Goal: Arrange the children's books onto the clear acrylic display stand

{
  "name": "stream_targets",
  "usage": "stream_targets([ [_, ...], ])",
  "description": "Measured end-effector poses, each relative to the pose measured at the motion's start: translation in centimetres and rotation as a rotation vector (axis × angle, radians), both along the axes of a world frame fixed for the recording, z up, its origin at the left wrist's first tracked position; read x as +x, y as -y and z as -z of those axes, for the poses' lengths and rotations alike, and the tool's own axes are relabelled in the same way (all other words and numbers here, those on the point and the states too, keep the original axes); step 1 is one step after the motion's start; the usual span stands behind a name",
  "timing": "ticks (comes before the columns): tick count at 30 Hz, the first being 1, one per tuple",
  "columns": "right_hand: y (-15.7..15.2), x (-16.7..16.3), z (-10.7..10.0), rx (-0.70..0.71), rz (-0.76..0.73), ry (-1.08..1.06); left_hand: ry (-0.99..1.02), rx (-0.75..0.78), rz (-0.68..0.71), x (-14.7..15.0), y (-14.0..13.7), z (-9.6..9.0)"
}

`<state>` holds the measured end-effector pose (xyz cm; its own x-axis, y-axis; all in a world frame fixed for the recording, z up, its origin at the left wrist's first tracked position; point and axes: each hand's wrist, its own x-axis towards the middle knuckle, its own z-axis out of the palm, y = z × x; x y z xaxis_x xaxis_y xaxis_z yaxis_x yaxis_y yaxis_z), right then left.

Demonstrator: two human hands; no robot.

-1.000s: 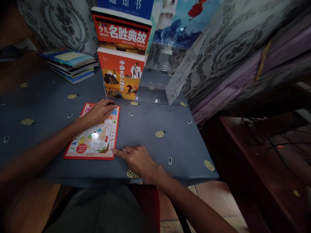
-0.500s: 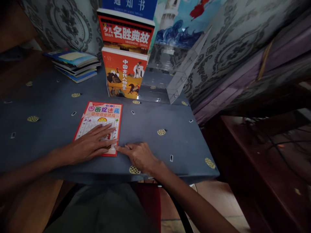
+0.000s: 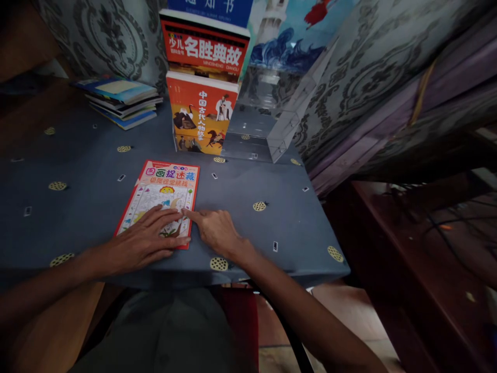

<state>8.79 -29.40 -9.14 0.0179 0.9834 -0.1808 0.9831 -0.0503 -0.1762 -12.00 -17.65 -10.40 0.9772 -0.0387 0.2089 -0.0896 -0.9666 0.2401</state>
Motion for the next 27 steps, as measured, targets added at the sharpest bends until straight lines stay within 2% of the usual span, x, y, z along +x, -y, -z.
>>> stream_targets([
  [4,0.2,0.3,0.7,0.050,-0.011,0.019,-0.040,-0.008,-0.020,-1.4,1.4,0.4],
  [8,0.4,0.5,1.0,0.115,-0.040,0.057,-0.068,-0.122,0.020,-2.4,1.4,-1.0],
  [10,0.4,0.5,0.8,0.159,-0.064,0.066,-0.054,-0.243,0.023,-2.7,0.1,-1.8],
  [13,-0.5,0.1,0.2,0.247,-0.109,0.075,0.026,-0.371,-0.149,-2.7,-3.5,-2.2],
  [15,-1.9,-0.3,-0.1,0.311,-0.165,0.070,0.080,-0.356,-0.293,-2.5,-6.4,-1.5],
  [18,-5.1,-1.4,0.1,0.357,-0.242,0.050,0.120,-0.297,-0.359,-2.0,-9.7,0.1],
  [22,-8.8,-3.9,0.8,0.341,-0.303,0.014,0.109,-0.301,-0.365,-1.7,-11.0,1.4],
  [27,-9.1,-7.4,1.0,0.323,-0.517,-0.101,0.119,-0.318,-0.344,-1.9,-10.9,1.6],
])
